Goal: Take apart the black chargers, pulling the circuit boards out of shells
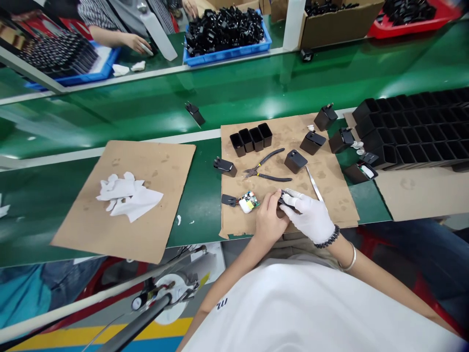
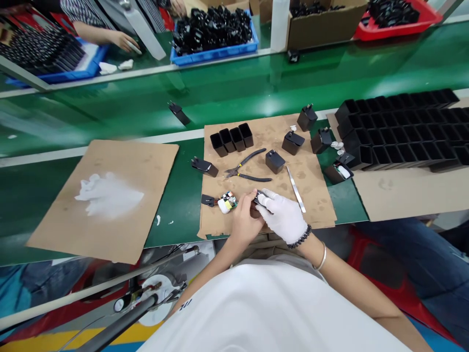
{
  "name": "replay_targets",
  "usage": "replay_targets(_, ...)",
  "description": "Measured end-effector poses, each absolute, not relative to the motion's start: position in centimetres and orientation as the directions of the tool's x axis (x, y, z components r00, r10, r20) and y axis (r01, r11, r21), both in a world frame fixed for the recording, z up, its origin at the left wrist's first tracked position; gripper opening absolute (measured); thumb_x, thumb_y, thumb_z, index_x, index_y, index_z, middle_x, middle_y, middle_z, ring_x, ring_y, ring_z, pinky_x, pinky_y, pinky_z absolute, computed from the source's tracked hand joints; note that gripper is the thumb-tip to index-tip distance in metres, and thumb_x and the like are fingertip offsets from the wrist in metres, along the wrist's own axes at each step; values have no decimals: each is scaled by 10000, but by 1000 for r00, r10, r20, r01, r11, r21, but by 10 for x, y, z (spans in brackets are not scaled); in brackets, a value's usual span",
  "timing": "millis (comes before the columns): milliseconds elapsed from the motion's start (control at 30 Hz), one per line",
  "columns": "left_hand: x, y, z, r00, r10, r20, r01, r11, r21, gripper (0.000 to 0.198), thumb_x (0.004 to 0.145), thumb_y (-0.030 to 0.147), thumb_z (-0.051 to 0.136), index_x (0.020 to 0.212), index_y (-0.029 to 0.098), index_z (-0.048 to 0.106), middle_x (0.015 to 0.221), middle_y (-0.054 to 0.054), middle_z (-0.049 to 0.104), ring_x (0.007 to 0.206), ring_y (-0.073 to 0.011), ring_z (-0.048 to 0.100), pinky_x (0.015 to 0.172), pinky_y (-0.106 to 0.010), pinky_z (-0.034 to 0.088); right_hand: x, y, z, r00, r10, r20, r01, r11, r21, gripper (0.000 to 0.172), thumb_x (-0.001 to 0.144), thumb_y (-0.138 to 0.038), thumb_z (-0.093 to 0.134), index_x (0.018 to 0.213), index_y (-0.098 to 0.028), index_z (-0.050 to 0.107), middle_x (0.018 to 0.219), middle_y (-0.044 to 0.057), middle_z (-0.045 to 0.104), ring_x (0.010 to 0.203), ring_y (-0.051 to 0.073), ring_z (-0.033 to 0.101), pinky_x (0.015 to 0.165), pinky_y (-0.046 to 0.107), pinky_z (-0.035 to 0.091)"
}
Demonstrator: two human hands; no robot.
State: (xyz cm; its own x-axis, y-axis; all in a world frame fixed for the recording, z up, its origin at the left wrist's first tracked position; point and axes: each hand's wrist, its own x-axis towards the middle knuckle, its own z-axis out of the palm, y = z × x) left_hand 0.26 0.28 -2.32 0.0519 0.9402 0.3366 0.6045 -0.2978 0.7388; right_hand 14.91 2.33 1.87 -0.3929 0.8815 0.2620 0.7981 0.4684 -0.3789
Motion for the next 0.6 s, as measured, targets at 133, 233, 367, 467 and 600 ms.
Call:
replay_targets(133,-9,1,-16,139,938,317,554,-338,761,636,836,120,663,1441,216,490,1205,-105,665,964,-218,699,876,-349,620,153,33,19,-454,857,243,784,514,-348,257,957,-263,634,1164,-223,780,1189,96,785,964,230,794,800,320,655)
replay_targets(233,-16,-4,-12,185,926,330,543,-376,751,635,918,133,610,1519,222,426,1286,-126,651,1098,-232,676,976,-372,594,154,34,20,-472,851,230,786,524,-327,269,958,-259,624,1177,-227,776,1200,100,780,929,234,795,767,331,650)
replay_targets(367,-18,-7,-9,209,911,356,640,-402,654,589,987,152,528,1556,217,394,1349,-141,645,1234,-258,625,1058,-400,549,153,29,19,-455,860,230,801,508,-316,284,961,-246,618,1200,-234,769,1274,97,751,989,227,786,808,319,643)
replay_targets(467,-19,-5,-9,253,902,351,724,-417,550,571,998,164,500,1559,192,395,1306,-144,679,1162,-265,653,996,-396,563,152,25,18,-427,875,230,815,482,-320,309,967,-240,616,1244,-235,752,1338,87,718,1040,222,778,822,306,642)
replay_targets(600,-21,-1,-10,312,884,348,794,-444,415,571,1015,200,481,1575,170,375,1218,-135,721,1083,-265,678,930,-382,563,151,30,18,-426,880,212,813,475,-338,278,964,-248,632,1206,-235,767,1273,76,754,1071,219,771,859,301,637)
